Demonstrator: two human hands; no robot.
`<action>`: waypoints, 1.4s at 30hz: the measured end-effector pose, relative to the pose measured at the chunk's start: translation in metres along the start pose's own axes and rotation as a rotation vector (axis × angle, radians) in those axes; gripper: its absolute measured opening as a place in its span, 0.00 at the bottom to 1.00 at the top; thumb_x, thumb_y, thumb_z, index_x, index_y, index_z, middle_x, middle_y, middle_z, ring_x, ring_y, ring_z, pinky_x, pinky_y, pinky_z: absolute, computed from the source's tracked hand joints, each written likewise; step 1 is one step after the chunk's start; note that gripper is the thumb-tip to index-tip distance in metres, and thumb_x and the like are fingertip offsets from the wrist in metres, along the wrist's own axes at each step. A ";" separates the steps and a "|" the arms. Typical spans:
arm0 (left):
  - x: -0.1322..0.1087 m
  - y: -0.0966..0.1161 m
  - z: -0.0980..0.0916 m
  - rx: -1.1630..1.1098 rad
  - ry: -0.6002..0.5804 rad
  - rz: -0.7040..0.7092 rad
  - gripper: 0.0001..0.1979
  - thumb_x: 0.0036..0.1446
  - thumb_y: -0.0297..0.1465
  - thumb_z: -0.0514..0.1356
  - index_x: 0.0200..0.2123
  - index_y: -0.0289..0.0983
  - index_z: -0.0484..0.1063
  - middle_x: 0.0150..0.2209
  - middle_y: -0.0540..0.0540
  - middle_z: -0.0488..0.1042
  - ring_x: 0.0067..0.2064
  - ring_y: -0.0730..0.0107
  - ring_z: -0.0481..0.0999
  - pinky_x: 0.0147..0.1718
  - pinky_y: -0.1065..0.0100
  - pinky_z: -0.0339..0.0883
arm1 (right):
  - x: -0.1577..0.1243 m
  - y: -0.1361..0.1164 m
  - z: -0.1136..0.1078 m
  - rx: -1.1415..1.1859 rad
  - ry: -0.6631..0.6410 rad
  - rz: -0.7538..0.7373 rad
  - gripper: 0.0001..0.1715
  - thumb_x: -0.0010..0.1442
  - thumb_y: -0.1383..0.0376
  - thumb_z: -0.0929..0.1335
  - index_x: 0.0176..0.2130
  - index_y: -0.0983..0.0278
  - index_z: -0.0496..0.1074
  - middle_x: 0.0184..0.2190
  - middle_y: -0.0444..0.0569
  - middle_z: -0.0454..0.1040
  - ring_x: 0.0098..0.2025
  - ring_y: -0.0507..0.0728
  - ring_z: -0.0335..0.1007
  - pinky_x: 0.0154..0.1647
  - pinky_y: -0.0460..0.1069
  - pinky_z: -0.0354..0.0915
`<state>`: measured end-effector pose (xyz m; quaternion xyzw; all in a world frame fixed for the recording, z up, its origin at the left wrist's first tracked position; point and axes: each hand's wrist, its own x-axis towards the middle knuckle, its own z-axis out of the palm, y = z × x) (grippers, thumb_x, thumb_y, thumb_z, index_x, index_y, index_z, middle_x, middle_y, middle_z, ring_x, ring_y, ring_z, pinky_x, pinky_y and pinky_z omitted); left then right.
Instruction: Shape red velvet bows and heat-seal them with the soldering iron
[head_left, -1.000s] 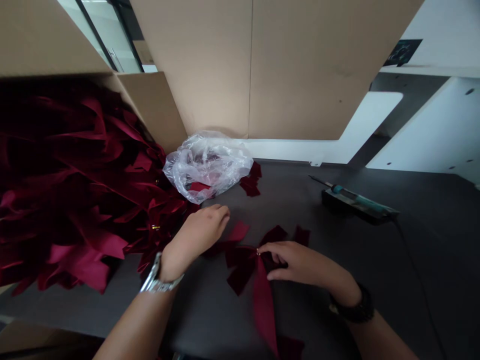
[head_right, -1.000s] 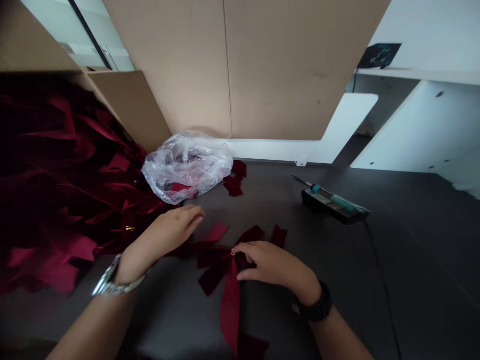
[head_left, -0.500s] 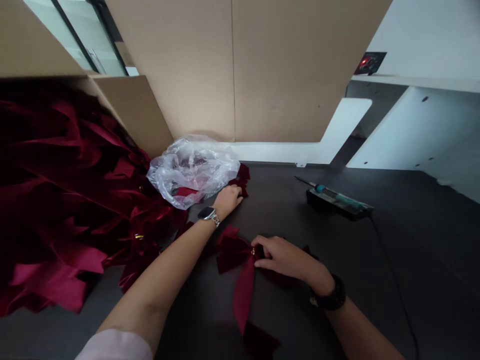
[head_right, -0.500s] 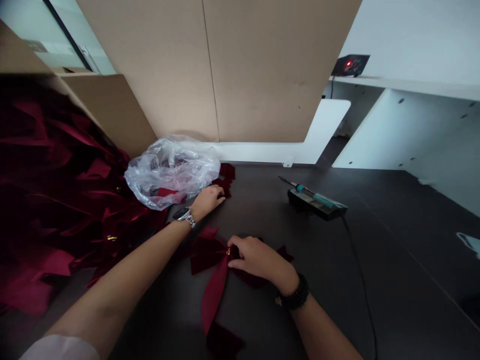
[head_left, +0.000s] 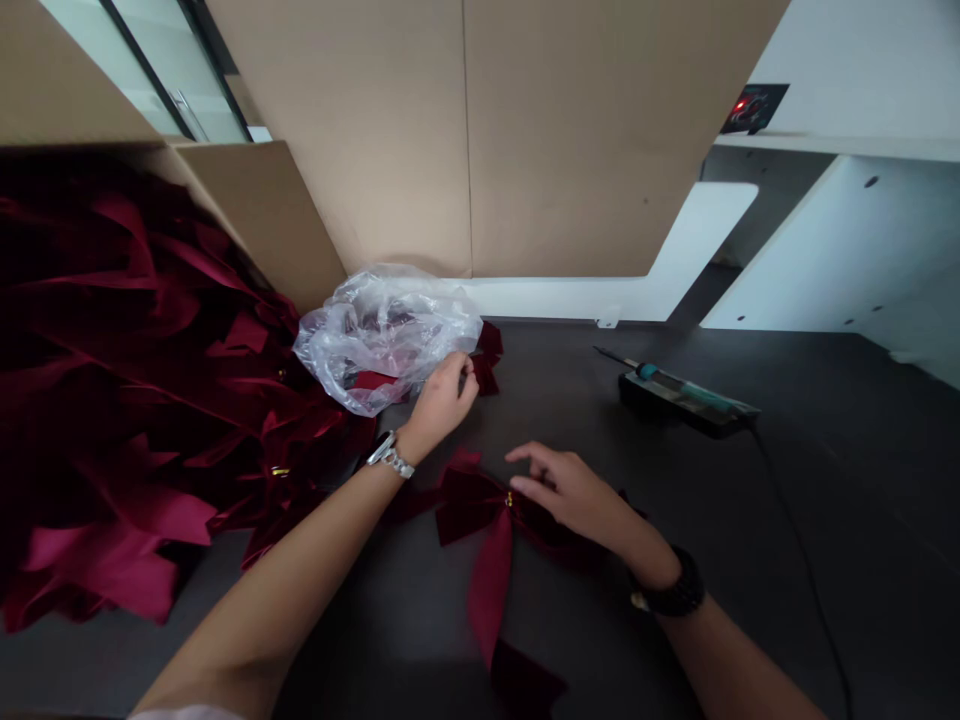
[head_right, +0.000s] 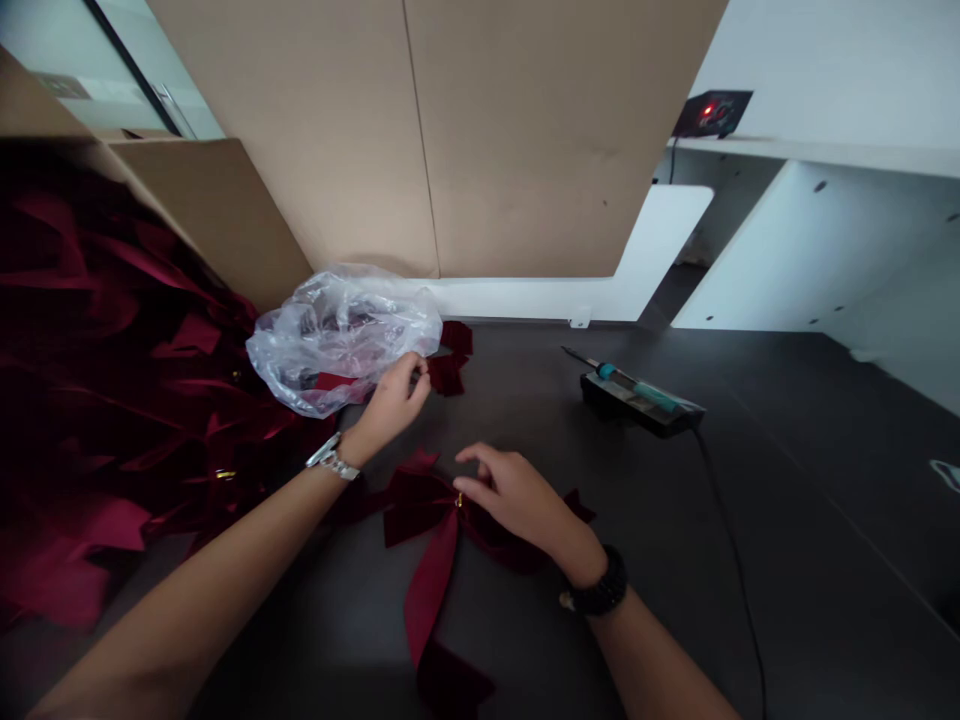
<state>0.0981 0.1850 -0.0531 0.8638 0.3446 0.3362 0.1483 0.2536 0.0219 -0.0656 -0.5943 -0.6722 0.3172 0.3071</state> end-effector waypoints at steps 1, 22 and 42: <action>-0.007 0.008 -0.007 -0.071 0.046 0.010 0.04 0.59 0.24 0.49 0.33 0.37 0.60 0.33 0.46 0.68 0.37 0.68 0.69 0.40 0.66 0.64 | 0.001 -0.001 0.001 0.033 0.136 -0.030 0.13 0.63 0.61 0.65 0.47 0.62 0.70 0.28 0.45 0.70 0.27 0.52 0.66 0.30 0.47 0.60; -0.075 0.027 0.000 -1.146 -0.631 -0.475 0.24 0.58 0.52 0.54 0.30 0.34 0.66 0.24 0.50 0.70 0.26 0.74 0.72 0.28 0.70 0.68 | 0.005 -0.005 0.009 0.320 0.084 -0.080 0.07 0.59 0.63 0.67 0.34 0.63 0.73 0.27 0.45 0.71 0.24 0.50 0.65 0.25 0.46 0.61; -0.073 0.022 -0.001 -1.022 -0.618 -0.469 0.12 0.53 0.35 0.64 0.36 0.32 0.72 0.26 0.51 0.74 0.26 0.78 0.72 0.29 0.73 0.67 | 0.009 0.009 0.013 0.591 0.115 0.121 0.11 0.54 0.60 0.71 0.33 0.66 0.72 0.26 0.44 0.73 0.25 0.50 0.72 0.27 0.44 0.69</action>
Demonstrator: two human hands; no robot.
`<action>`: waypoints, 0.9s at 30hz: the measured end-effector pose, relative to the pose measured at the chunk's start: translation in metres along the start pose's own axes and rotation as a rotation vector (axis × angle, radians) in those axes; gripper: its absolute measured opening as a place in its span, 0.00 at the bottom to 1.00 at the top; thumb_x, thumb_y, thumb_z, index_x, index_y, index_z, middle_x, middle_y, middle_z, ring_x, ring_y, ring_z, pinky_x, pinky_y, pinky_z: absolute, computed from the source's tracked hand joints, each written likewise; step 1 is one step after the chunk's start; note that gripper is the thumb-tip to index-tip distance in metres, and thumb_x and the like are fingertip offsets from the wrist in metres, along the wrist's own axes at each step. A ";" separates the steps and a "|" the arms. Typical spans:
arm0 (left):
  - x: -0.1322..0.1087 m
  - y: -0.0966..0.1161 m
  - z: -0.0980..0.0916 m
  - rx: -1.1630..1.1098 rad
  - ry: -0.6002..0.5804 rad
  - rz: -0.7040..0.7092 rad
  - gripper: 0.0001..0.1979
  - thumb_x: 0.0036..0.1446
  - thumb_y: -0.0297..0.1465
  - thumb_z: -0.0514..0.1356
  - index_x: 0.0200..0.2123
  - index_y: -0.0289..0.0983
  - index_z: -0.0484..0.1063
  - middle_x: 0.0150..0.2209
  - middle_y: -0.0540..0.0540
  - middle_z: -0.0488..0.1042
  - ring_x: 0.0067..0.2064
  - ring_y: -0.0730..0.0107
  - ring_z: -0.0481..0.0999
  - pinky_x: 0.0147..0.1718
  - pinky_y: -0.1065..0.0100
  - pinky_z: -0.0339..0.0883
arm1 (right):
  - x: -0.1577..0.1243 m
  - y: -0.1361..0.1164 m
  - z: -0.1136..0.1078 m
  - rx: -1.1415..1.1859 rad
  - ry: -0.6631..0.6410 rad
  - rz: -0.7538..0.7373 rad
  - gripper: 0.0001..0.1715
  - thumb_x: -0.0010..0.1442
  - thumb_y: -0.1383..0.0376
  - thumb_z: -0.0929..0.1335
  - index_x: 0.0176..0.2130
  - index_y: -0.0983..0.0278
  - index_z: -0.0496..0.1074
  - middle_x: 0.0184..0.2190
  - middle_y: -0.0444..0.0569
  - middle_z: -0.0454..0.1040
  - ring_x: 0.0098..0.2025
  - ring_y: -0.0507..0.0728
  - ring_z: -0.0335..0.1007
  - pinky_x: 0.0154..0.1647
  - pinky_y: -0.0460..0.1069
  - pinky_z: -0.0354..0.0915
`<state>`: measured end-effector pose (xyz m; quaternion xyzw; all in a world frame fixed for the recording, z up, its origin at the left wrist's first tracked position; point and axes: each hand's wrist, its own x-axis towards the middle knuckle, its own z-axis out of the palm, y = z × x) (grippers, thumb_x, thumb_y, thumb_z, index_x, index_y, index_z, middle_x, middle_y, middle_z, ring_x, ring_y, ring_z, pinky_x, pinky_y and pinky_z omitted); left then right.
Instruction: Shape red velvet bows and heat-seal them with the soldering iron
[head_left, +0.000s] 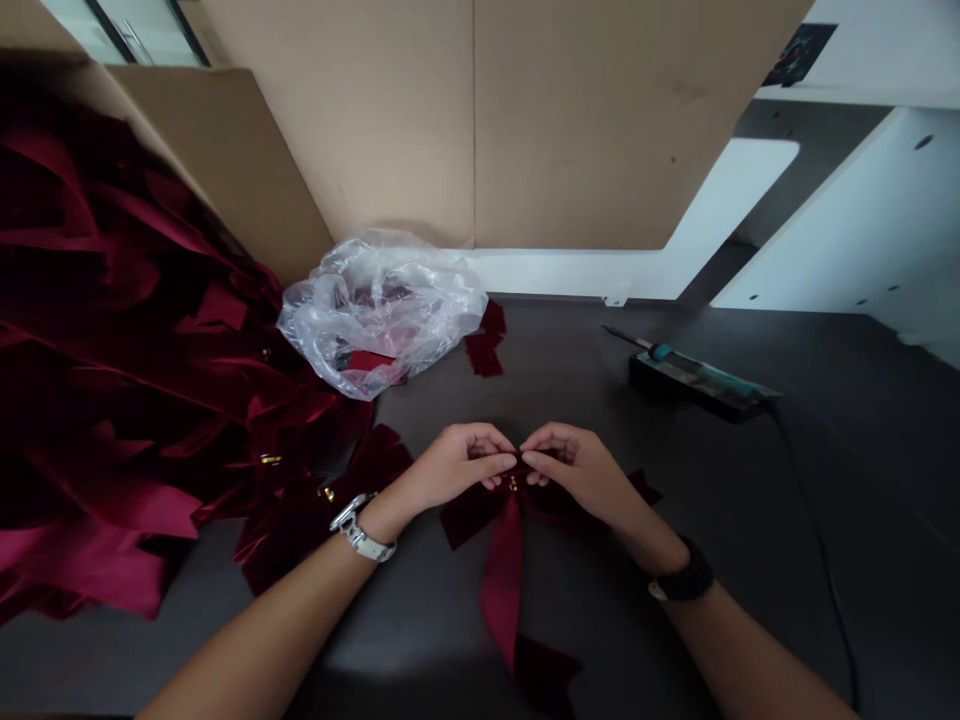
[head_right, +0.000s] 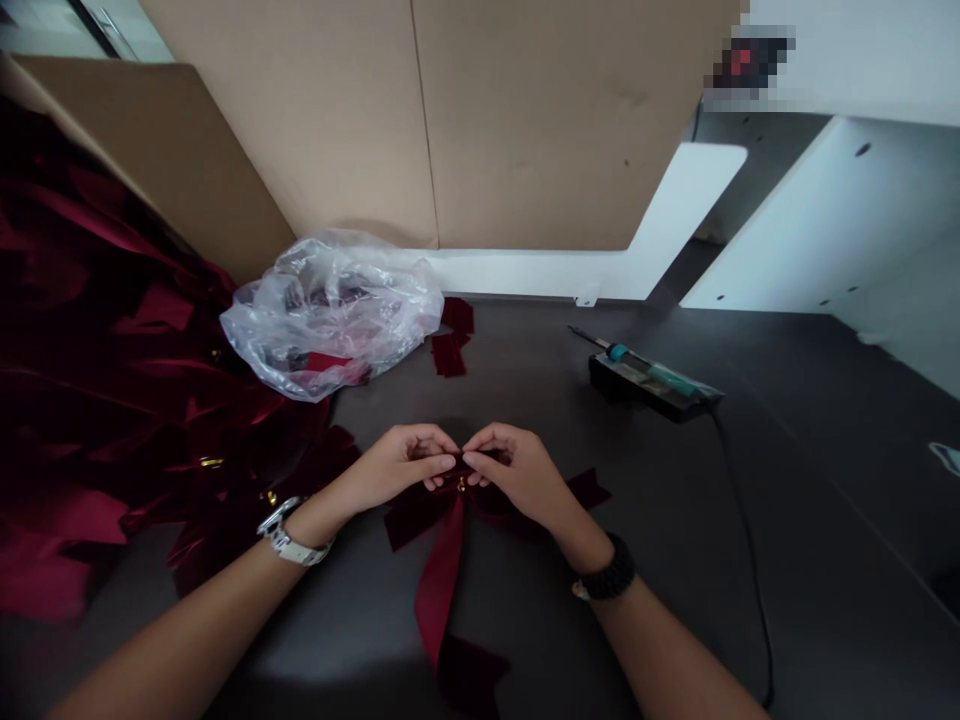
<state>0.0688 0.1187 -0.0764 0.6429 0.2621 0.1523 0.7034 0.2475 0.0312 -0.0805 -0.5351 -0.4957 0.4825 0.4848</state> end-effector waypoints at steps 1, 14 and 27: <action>0.000 0.000 0.000 0.009 0.005 -0.005 0.12 0.52 0.36 0.64 0.35 0.32 0.73 0.25 0.51 0.74 0.26 0.78 0.72 0.28 0.73 0.67 | 0.000 0.000 0.000 0.011 0.001 0.004 0.11 0.54 0.60 0.72 0.33 0.66 0.72 0.26 0.44 0.73 0.25 0.50 0.73 0.27 0.44 0.69; -0.006 0.005 0.000 0.438 0.145 0.299 0.07 0.58 0.33 0.60 0.37 0.34 0.70 0.27 0.49 0.72 0.28 0.74 0.73 0.29 0.72 0.68 | 0.000 -0.007 -0.003 0.173 0.077 0.171 0.19 0.42 0.57 0.78 0.27 0.66 0.73 0.23 0.44 0.75 0.24 0.51 0.75 0.24 0.42 0.70; -0.011 0.007 0.017 0.471 0.391 0.483 0.06 0.57 0.30 0.62 0.31 0.34 0.75 0.26 0.46 0.75 0.27 0.73 0.72 0.28 0.72 0.66 | 0.001 -0.007 -0.003 0.619 0.063 0.166 0.30 0.44 0.44 0.75 0.36 0.64 0.74 0.21 0.41 0.70 0.16 0.44 0.60 0.16 0.39 0.57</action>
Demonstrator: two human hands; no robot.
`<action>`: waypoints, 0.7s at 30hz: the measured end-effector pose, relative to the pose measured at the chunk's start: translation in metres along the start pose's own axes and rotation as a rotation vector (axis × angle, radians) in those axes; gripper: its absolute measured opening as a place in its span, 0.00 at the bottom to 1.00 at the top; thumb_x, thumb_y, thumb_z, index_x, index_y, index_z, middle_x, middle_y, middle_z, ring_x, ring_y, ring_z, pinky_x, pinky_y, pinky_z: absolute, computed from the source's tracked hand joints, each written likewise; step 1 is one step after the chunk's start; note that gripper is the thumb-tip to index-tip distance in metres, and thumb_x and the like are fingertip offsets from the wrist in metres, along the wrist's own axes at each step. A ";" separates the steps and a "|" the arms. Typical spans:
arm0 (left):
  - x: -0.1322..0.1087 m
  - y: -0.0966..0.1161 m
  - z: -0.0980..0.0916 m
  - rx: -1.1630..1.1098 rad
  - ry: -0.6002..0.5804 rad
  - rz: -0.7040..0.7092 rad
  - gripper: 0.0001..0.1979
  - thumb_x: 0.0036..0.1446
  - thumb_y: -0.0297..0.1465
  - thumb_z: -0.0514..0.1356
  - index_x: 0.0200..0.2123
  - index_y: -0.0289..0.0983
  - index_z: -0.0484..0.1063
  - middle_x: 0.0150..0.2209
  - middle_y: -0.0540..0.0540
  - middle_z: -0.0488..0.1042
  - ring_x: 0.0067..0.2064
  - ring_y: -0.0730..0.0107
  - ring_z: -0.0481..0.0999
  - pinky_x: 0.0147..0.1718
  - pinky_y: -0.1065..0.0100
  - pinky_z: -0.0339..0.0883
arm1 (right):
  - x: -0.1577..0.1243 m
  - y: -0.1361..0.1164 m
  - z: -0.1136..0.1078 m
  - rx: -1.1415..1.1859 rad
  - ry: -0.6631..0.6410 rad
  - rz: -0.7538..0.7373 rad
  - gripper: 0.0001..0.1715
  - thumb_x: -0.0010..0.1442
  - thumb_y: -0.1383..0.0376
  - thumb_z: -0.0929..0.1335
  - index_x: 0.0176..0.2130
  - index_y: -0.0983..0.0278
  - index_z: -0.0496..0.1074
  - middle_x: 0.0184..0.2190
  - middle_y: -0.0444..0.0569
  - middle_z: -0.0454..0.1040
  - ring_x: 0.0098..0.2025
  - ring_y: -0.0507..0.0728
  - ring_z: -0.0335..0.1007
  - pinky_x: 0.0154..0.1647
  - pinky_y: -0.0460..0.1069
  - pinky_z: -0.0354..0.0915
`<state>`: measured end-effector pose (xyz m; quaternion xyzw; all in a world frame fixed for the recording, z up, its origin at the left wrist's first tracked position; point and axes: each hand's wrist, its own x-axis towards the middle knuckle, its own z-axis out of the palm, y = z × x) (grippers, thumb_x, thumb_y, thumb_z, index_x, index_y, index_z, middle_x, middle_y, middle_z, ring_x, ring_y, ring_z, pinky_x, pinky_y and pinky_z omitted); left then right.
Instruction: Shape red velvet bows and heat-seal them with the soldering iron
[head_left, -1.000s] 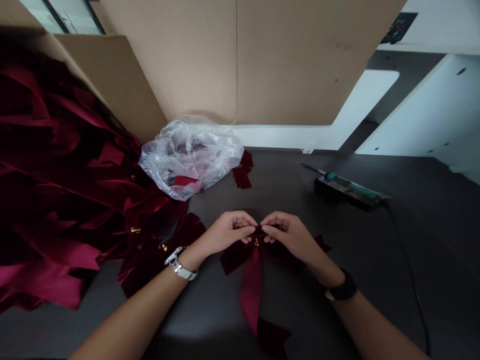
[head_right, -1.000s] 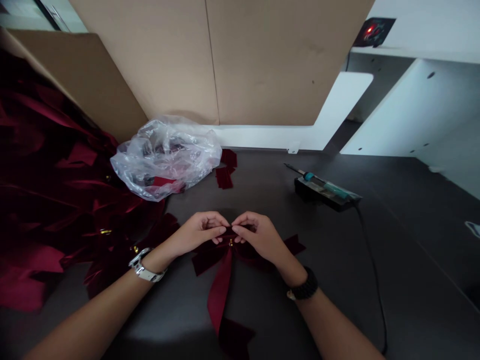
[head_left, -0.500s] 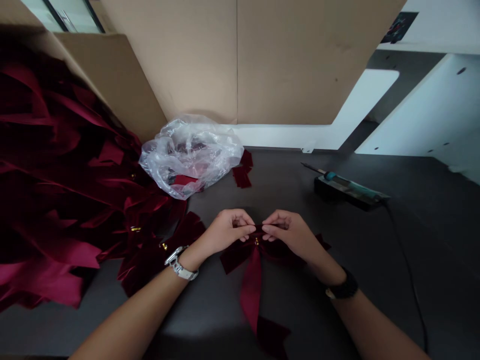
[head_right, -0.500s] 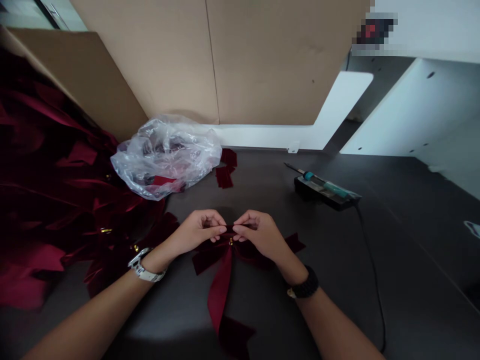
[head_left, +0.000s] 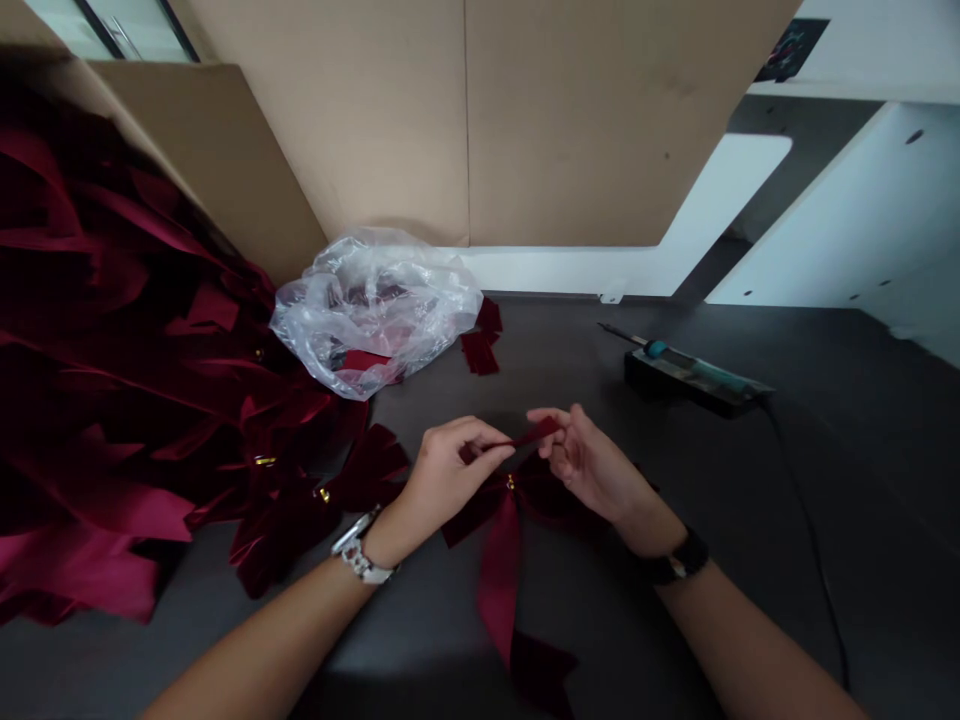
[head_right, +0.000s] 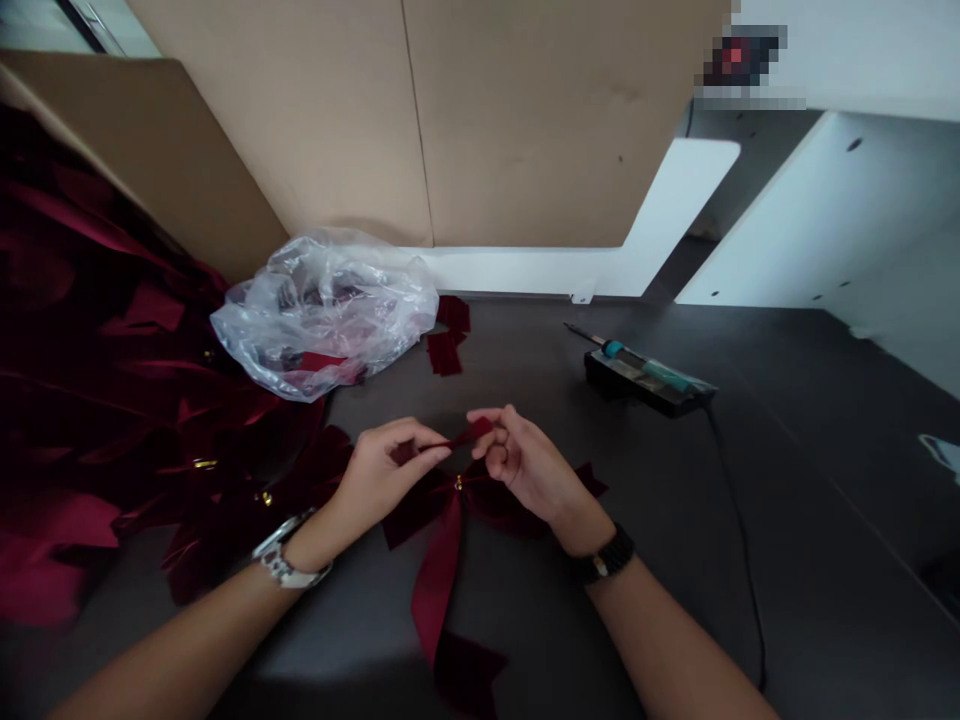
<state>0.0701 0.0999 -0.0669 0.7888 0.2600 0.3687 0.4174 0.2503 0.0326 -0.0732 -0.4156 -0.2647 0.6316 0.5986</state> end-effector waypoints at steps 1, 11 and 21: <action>0.001 0.002 0.003 -0.149 0.015 -0.145 0.07 0.55 0.32 0.63 0.30 0.34 0.74 0.24 0.48 0.74 0.25 0.74 0.71 0.26 0.73 0.64 | 0.000 0.000 0.001 0.006 -0.025 -0.054 0.32 0.44 0.43 0.75 0.39 0.63 0.74 0.21 0.39 0.69 0.15 0.44 0.57 0.15 0.40 0.55; 0.000 0.004 0.016 -0.549 -0.088 -0.481 0.12 0.47 0.36 0.67 0.27 0.32 0.72 0.22 0.52 0.72 0.23 0.79 0.68 0.25 0.75 0.61 | -0.003 0.017 0.012 -0.429 0.107 -0.252 0.18 0.50 0.54 0.73 0.23 0.65 0.68 0.14 0.39 0.62 0.16 0.47 0.54 0.18 0.43 0.53; 0.003 -0.004 0.014 -0.413 -0.147 -0.435 0.11 0.50 0.36 0.64 0.29 0.33 0.71 0.23 0.50 0.72 0.24 0.77 0.68 0.26 0.73 0.62 | -0.001 0.015 0.009 -0.486 0.155 -0.289 0.19 0.52 0.54 0.72 0.21 0.64 0.67 0.14 0.40 0.63 0.16 0.47 0.56 0.19 0.44 0.52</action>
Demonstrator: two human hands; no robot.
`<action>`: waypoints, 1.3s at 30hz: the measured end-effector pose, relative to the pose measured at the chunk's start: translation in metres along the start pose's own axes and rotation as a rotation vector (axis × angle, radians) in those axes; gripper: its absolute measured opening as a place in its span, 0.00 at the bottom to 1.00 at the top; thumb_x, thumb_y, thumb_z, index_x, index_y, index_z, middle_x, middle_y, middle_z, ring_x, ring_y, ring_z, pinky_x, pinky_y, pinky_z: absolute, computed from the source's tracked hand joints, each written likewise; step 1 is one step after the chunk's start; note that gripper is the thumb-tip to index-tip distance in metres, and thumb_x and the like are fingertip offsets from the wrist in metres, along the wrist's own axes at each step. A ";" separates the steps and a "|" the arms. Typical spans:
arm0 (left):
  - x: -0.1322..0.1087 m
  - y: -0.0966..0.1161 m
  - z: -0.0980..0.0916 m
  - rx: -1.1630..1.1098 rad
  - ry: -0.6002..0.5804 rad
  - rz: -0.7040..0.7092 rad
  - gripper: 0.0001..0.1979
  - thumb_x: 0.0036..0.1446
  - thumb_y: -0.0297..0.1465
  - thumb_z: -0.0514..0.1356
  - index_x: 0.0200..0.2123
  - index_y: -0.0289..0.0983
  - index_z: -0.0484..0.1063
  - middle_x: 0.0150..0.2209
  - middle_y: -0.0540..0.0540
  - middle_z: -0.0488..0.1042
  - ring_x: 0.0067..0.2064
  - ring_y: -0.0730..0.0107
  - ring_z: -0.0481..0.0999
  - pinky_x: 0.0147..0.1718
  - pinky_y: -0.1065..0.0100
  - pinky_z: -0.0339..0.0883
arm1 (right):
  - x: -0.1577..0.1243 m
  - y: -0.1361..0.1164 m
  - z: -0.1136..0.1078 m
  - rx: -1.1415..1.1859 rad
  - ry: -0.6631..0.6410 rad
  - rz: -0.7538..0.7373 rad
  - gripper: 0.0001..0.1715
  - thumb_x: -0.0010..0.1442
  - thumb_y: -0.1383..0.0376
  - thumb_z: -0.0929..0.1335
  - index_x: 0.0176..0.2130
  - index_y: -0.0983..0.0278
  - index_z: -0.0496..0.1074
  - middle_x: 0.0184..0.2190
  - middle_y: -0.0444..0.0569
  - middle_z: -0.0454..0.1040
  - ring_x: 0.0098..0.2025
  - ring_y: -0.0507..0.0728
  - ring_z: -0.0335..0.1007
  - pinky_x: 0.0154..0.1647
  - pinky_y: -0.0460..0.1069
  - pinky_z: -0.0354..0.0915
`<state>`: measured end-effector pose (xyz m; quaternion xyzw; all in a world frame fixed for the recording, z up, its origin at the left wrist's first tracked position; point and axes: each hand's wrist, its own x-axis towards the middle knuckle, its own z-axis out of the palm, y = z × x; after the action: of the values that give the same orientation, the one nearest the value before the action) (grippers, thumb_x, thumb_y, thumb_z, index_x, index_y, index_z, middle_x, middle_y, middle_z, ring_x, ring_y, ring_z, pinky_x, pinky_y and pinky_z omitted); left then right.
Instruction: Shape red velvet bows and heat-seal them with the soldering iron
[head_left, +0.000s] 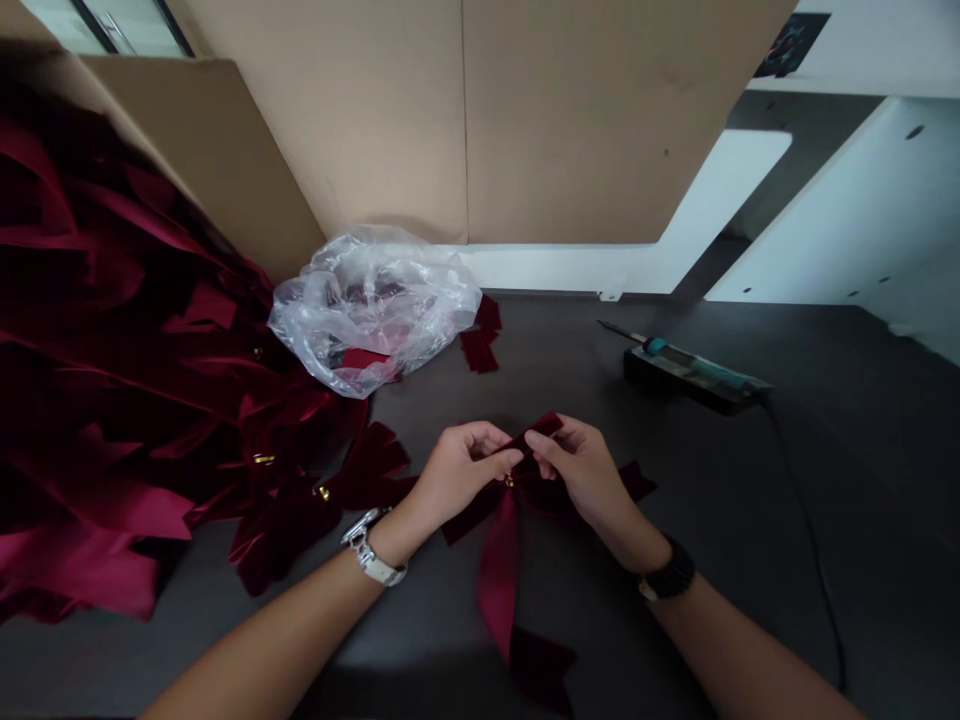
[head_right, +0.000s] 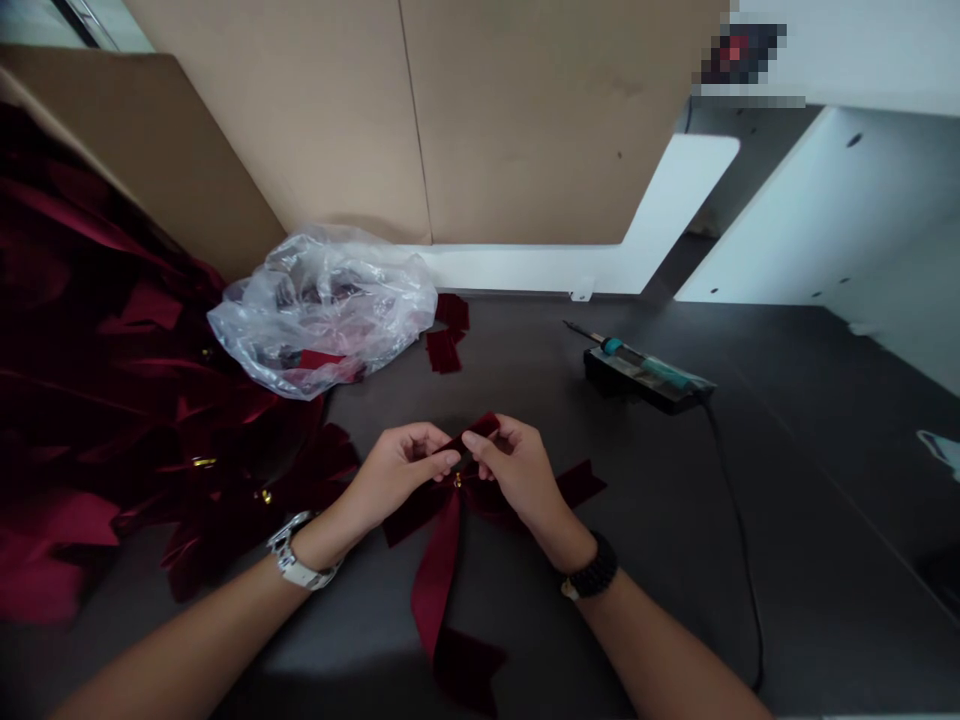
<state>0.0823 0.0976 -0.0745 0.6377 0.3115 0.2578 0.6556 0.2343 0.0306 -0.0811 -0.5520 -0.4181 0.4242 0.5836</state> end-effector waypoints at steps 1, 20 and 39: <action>0.000 0.001 -0.001 0.034 0.005 0.027 0.11 0.50 0.36 0.64 0.30 0.33 0.71 0.24 0.50 0.72 0.25 0.76 0.69 0.26 0.73 0.62 | 0.001 -0.001 -0.002 0.013 0.010 -0.011 0.19 0.52 0.54 0.72 0.21 0.64 0.67 0.14 0.40 0.63 0.17 0.48 0.56 0.19 0.44 0.53; -0.016 -0.001 -0.006 0.994 -0.271 0.245 0.14 0.46 0.21 0.59 0.39 0.36 0.68 0.41 0.43 0.66 0.43 0.60 0.65 0.45 0.58 0.65 | 0.015 -0.005 -0.031 0.404 0.048 0.059 0.21 0.45 0.55 0.78 0.20 0.62 0.67 0.19 0.40 0.64 0.24 0.48 0.59 0.32 0.47 0.64; -0.008 -0.009 0.019 -0.558 0.187 -0.194 0.20 0.38 0.39 0.73 0.32 0.32 0.77 0.31 0.45 0.79 0.35 0.69 0.76 0.43 0.65 0.67 | -0.003 -0.030 -0.020 0.336 -0.139 -0.049 0.16 0.49 0.52 0.75 0.28 0.59 0.71 0.28 0.44 0.61 0.31 0.53 0.57 0.33 0.48 0.61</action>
<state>0.0902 0.0781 -0.0832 0.3740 0.3472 0.3274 0.7953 0.2536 0.0214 -0.0524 -0.4057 -0.3938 0.5110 0.6475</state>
